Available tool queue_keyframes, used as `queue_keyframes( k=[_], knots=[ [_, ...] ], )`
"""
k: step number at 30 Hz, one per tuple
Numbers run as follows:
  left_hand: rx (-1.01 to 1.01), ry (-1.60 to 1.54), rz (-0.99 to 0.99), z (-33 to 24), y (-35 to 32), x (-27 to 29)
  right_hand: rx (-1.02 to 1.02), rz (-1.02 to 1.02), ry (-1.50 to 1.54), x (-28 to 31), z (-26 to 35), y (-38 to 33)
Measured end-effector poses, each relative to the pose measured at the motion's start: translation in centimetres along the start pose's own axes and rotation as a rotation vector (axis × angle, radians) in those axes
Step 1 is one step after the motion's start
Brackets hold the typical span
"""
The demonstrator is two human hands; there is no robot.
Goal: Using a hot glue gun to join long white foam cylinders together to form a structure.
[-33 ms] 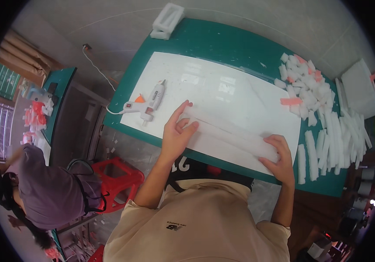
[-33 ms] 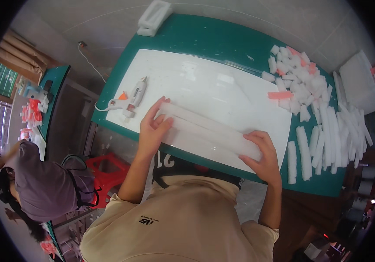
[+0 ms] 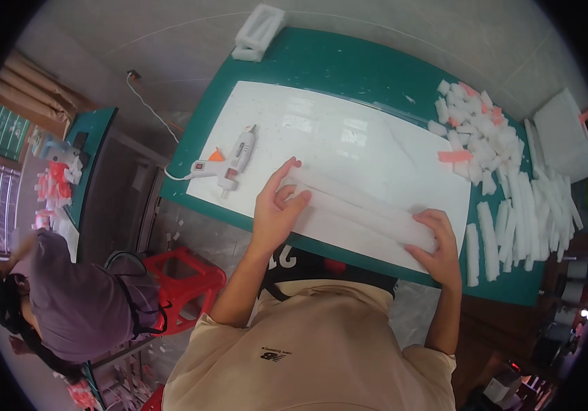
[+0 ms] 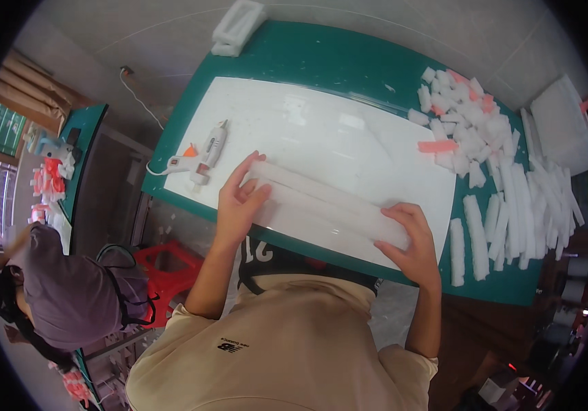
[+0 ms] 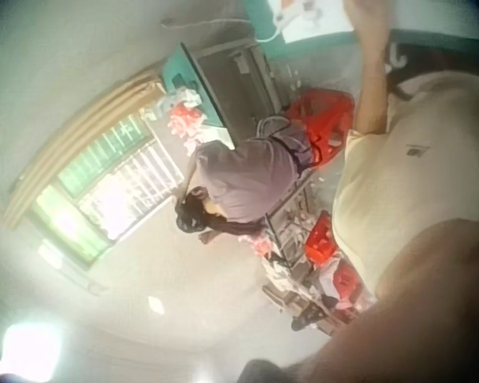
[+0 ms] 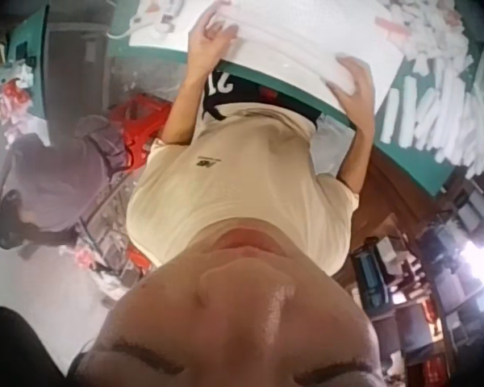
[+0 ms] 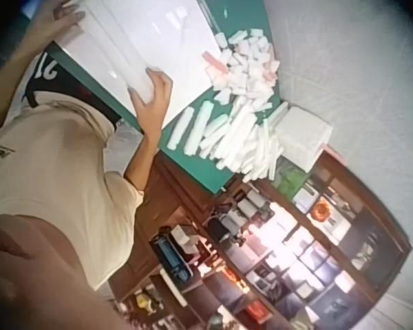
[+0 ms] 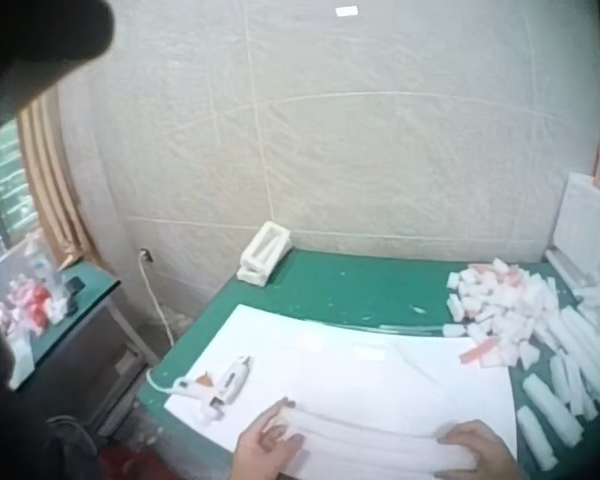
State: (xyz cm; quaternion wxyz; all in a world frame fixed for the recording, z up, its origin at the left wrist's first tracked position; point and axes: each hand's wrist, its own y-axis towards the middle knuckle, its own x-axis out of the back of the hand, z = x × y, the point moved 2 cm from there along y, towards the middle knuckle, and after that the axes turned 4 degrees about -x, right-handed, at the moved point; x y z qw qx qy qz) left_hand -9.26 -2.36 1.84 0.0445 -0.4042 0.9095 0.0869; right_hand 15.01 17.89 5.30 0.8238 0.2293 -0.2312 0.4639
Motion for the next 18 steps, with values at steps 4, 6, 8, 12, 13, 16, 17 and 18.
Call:
queue_keyframes(
  k=[4, 6, 8, 12, 13, 16, 17, 18],
  knots=[
    [0.017, -0.016, 0.057, -0.1, -0.1, -1.2, -0.044, -0.061, -0.044, 0.5, -0.5, -0.9],
    [0.027, -0.027, 0.041, 0.1, -0.3, -1.3, -0.08, -0.077, -0.058, 0.7, -1.0, -0.9],
    [0.069, -0.035, 0.069, 0.0, -0.5, -1.4, -0.046, -0.052, -0.033, 0.5, -1.3, -0.8],
    [0.065, 0.1, 0.07, -0.1, -0.4, -0.8, -0.087, -0.078, -0.018, 0.4, -1.2, -1.1],
    [0.066, 0.15, 0.071, -0.1, -0.4, -0.6, -0.088, -0.08, -0.06, 0.3, -1.0, -1.1],
    [-0.096, 0.467, 0.12, -0.1, -0.6, -0.1, -0.09, -0.106, -0.122, 0.3, -1.2, -1.5],
    [-0.184, 0.688, 0.19, -0.7, -0.5, -0.4, -0.079, -0.109, -0.203, 0.3, -1.4, -1.7],
    [-0.193, 0.683, 0.199, -0.9, -0.5, -0.6, -0.068, -0.111, -0.284, 0.3, -1.5, -1.8]
  ],
)
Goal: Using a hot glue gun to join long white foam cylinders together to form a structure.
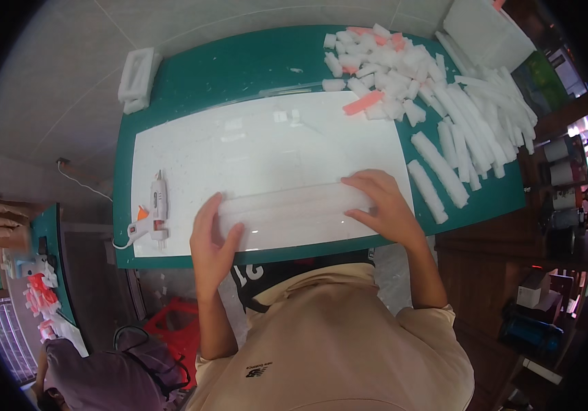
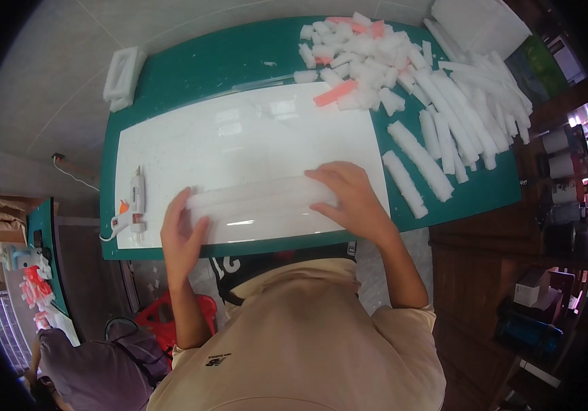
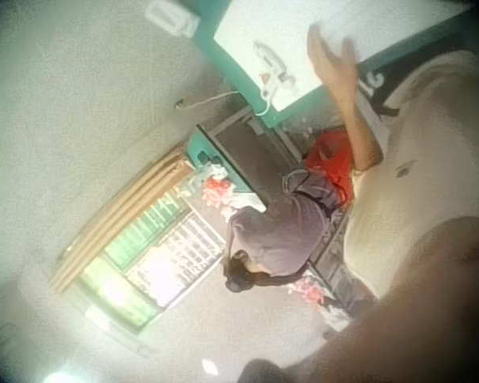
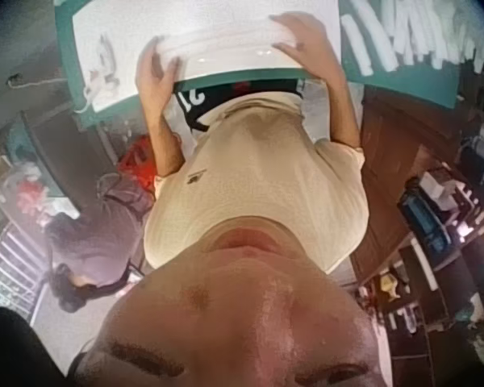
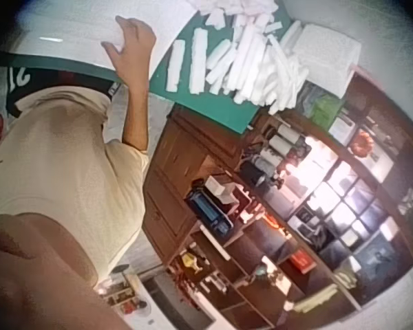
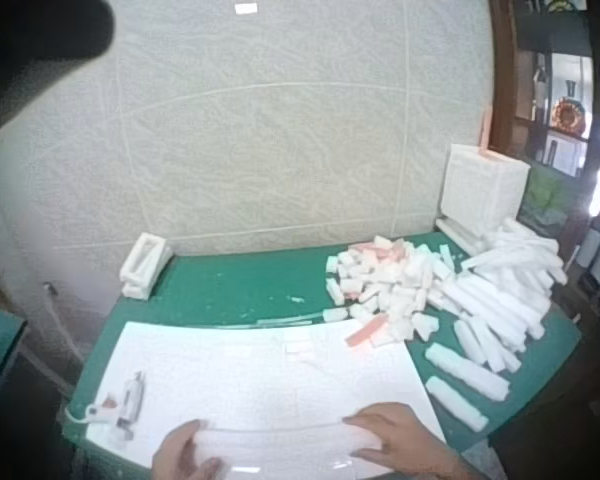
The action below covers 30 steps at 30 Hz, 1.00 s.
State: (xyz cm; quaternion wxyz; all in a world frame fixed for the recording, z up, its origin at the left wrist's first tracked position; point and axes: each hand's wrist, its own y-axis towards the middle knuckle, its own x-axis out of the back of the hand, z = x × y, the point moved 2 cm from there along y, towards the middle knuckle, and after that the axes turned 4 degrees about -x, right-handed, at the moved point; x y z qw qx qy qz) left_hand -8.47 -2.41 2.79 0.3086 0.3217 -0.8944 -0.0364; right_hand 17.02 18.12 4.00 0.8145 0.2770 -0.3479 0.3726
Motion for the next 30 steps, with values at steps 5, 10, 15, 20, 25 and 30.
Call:
queue_keyframes(
  k=[5, 10, 15, 20, 25, 30],
  knots=[
    [-0.119, 0.169, 0.098, -1.3, -0.3, -0.8, 0.002, -0.036, 0.011, -0.5, -0.5, -0.3],
    [-0.155, 0.245, 0.085, -0.6, -0.4, -1.5, 0.027, -0.051, 0.041, -0.8, -0.9, -0.5],
    [-0.163, 0.243, 0.114, -0.3, -0.6, -1.7, 0.031, -0.164, 0.152, 1.0, -0.1, -1.2],
    [-0.176, 0.269, 0.079, -0.1, -0.9, -1.9, -0.121, -0.238, 0.18, 2.9, -1.1, -2.9],
    [-0.209, 0.265, 0.052, 0.1, -0.9, -2.2, -0.115, -0.224, 0.072, 0.9, -2.3, -3.6],
    [-0.253, 0.279, 0.044, -0.1, -0.8, -2.7, -0.14, -0.271, 0.024, 0.8, -2.5, -4.3]
  ],
)
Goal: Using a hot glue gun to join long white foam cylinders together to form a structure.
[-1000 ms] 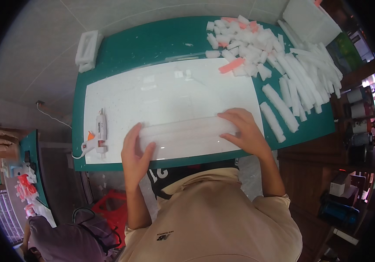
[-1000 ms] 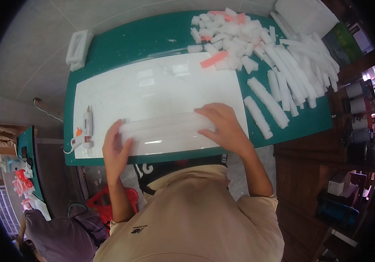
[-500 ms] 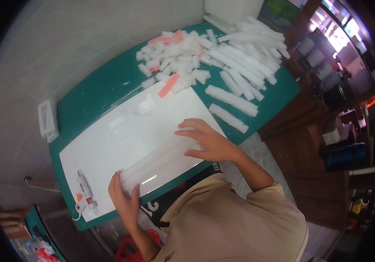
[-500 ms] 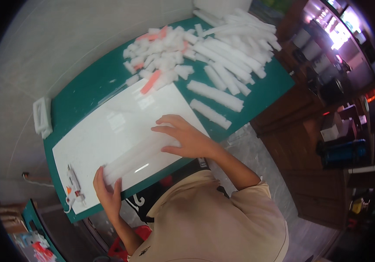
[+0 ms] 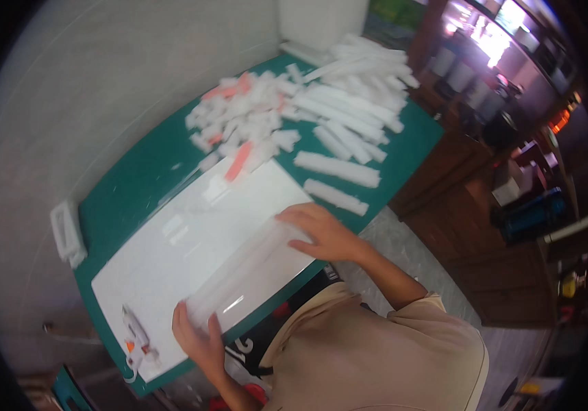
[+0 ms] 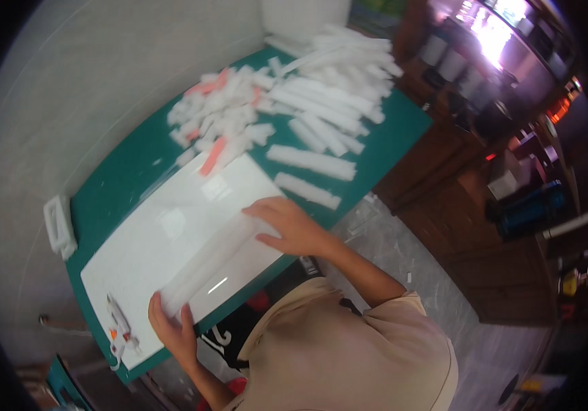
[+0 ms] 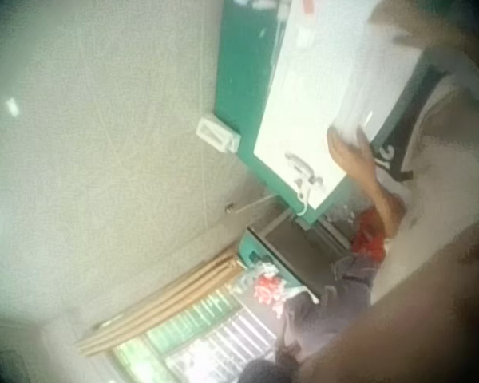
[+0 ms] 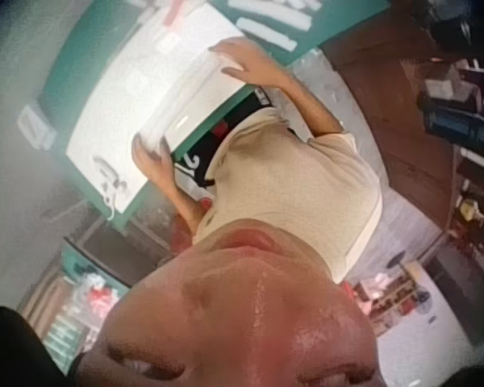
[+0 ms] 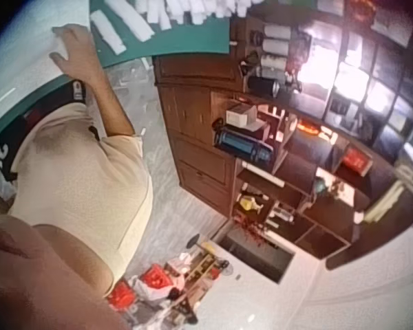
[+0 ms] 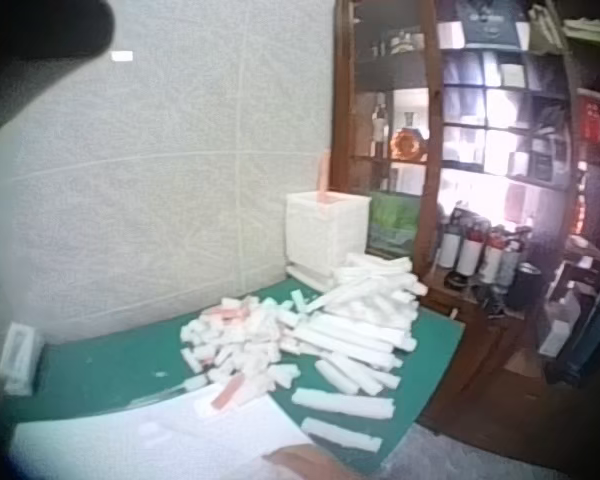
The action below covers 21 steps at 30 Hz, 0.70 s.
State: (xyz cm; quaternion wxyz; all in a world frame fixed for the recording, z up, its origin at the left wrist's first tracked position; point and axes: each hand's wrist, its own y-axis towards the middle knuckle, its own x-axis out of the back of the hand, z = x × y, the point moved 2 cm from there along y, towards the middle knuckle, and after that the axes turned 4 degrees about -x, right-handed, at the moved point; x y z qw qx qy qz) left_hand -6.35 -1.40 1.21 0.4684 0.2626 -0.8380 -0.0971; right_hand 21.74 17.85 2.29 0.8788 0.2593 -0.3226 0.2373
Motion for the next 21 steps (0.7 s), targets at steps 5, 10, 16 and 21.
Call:
queue_keyframes(
  k=[5, 10, 16, 21],
  knots=[
    [0.025, 0.016, -0.01, 0.9, -1.0, 0.3, -0.257, -0.058, 0.281, 2.7, -0.1, -1.3],
    [0.016, 0.093, -0.09, 0.5, -0.1, 0.6, -0.177, -0.327, 0.127, 6.0, 0.8, -3.7],
    [0.011, 0.051, -0.086, 0.0, 0.4, 0.3, -0.29, -0.252, 0.113, 4.6, 0.2, -4.0],
    [0.035, 0.028, -0.124, -0.2, -0.4, 0.9, -0.231, -0.188, 0.028, 4.4, 1.5, -2.8]
  ],
)
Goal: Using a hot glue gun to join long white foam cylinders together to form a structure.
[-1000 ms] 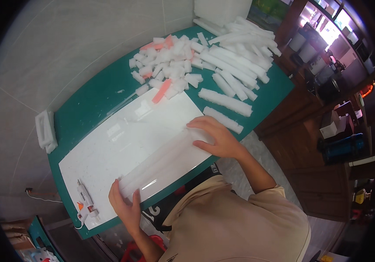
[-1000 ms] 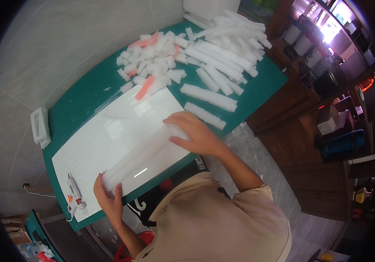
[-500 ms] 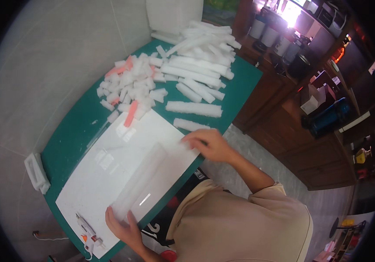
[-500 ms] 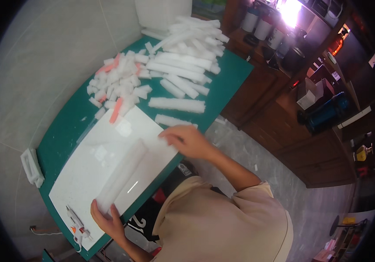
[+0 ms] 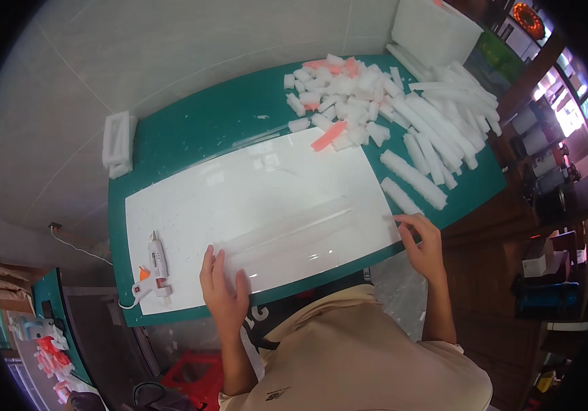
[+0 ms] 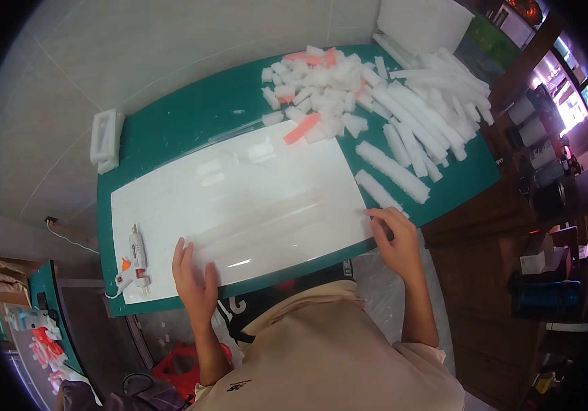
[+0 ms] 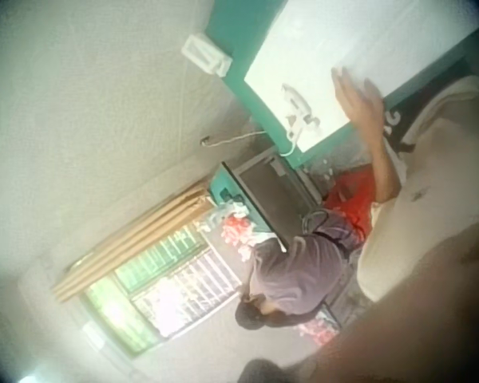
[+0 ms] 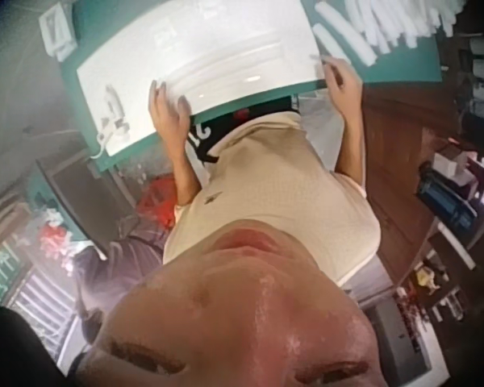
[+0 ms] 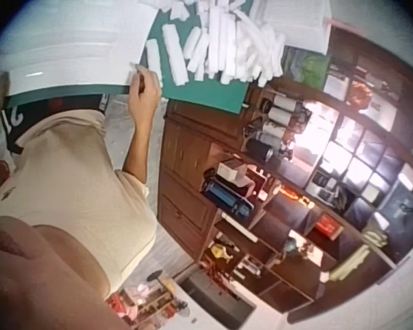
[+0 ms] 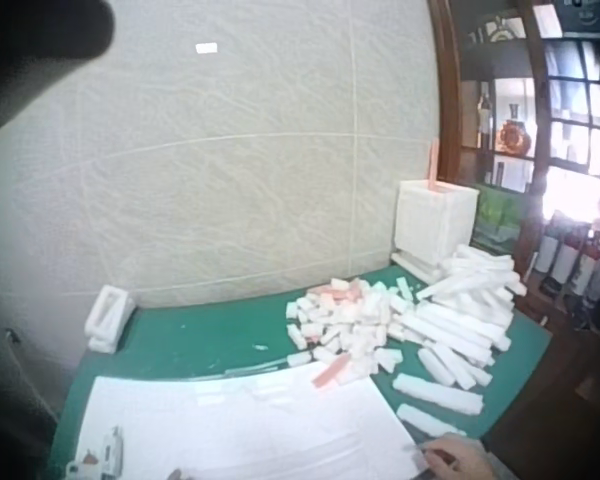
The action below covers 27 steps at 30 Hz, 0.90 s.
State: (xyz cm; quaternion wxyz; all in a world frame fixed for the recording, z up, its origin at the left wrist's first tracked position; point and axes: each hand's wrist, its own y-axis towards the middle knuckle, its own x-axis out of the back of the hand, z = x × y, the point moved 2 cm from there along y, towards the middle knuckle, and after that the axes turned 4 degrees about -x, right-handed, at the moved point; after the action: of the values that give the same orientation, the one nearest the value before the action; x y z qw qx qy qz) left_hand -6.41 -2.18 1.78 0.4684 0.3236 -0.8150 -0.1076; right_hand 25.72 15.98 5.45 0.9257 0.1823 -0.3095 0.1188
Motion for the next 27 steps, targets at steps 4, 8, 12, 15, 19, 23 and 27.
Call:
queue_keyframes(
  k=[4, 8, 12, 15, 19, 23, 27],
  knots=[
    [-0.003, -0.019, -0.01, 0.1, -0.3, 0.0, 0.004, -0.021, -0.015, 0.3, -0.2, -0.2],
    [0.009, -0.092, 0.075, 0.1, 0.1, -0.8, -0.044, -0.17, -0.024, 2.3, -1.0, -1.4],
    [-0.063, 0.029, 0.026, 1.2, -0.1, -0.9, -0.168, -0.46, -0.083, 8.2, -5.0, -2.1],
    [-0.034, 0.035, 0.001, 0.9, -0.4, -0.1, -0.245, -0.736, -0.088, 16.0, -9.5, -5.0],
    [-0.06, 0.043, 0.035, 0.7, 0.1, -1.1, -0.418, -0.918, -0.109, 30.9, -20.0, -12.0],
    [-0.035, 0.05, 0.057, 0.5, -0.1, -0.9, -0.603, -1.051, -0.422, 37.7, -24.4, -10.3],
    [-0.063, 0.091, 0.063, 0.5, -0.3, -1.1, -0.575, -1.15, -0.486, 42.1, -28.3, -4.9]
  ],
)
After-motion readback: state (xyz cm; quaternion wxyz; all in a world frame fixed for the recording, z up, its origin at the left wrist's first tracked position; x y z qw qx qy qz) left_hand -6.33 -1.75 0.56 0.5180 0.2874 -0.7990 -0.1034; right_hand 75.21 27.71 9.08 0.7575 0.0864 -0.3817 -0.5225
